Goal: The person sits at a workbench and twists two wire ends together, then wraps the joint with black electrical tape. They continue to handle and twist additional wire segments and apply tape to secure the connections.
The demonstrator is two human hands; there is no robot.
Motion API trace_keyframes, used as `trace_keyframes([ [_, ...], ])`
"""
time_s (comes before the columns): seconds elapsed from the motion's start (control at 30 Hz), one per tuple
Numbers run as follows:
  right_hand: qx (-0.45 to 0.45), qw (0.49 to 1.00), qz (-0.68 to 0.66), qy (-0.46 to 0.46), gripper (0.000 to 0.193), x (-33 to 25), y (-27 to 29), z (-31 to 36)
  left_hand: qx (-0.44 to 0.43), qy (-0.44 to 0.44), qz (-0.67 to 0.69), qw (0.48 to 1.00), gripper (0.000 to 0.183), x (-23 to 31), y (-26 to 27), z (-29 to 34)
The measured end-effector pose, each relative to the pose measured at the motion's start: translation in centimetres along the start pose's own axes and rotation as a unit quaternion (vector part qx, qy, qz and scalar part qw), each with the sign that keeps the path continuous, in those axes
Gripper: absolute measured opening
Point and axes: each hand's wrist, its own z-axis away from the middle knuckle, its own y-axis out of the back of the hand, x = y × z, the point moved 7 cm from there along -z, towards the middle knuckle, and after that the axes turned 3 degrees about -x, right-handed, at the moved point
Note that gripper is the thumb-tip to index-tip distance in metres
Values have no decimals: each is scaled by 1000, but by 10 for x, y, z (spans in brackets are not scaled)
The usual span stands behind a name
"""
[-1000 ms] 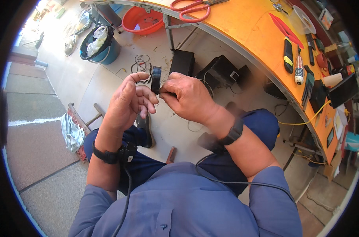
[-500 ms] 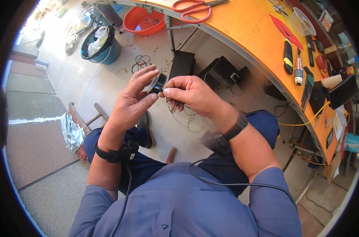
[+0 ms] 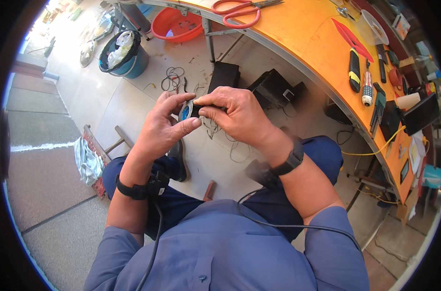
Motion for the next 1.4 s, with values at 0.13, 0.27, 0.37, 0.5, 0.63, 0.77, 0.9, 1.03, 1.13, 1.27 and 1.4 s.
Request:
trace_keyframes([
  [0.13, -6, 1000, -4, -18, 16, 2, -1, -2, 1, 4, -22, 1000, 50, 5, 1, 1],
  [0.27, 16, 998, 52, -30, 11, -3, -7, -1, -6, 34, -27, 999, 37, 4, -4, 2],
  [0.37, 30, 996, 67, -42, 11, -5, -11, 0, -25, 38, 38, 998, 27, 1, -11, -1],
  [0.5, 47, 992, 115, -17, 10, -7, -14, -1, -39, 54, 83, 994, 19, -6, -15, -3],
  [0.63, 56, 994, 93, -33, 8, -1, -15, 0, -30, 25, 60, 997, 16, -1, -16, -2],
  [0.77, 17, 990, -54, -130, 7, 17, -19, 1, -65, 21, 74, 995, 16, 1, -15, -2],
  [0.9, -11, 983, -90, -161, 7, 21, -20, 4, -81, 19, 88, 993, 11, 1, -17, 0],
  [1.03, -8, 979, -119, -163, 9, 22, -21, 3, -82, 26, 94, 992, 11, -3, -15, 2],
  [1.13, -60, 976, -137, -157, 11, 21, -22, 4, -86, 33, 81, 992, 13, -5, -15, 4],
  [1.27, -103, 992, 22, -67, 13, 9, -18, 2, -97, 34, 55, 993, 16, -3, -18, 7],
  [1.4, -129, 989, 76, 16, 14, -4, -19, 4, -124, 12, 37, 992, 14, 3, -22, 10],
])
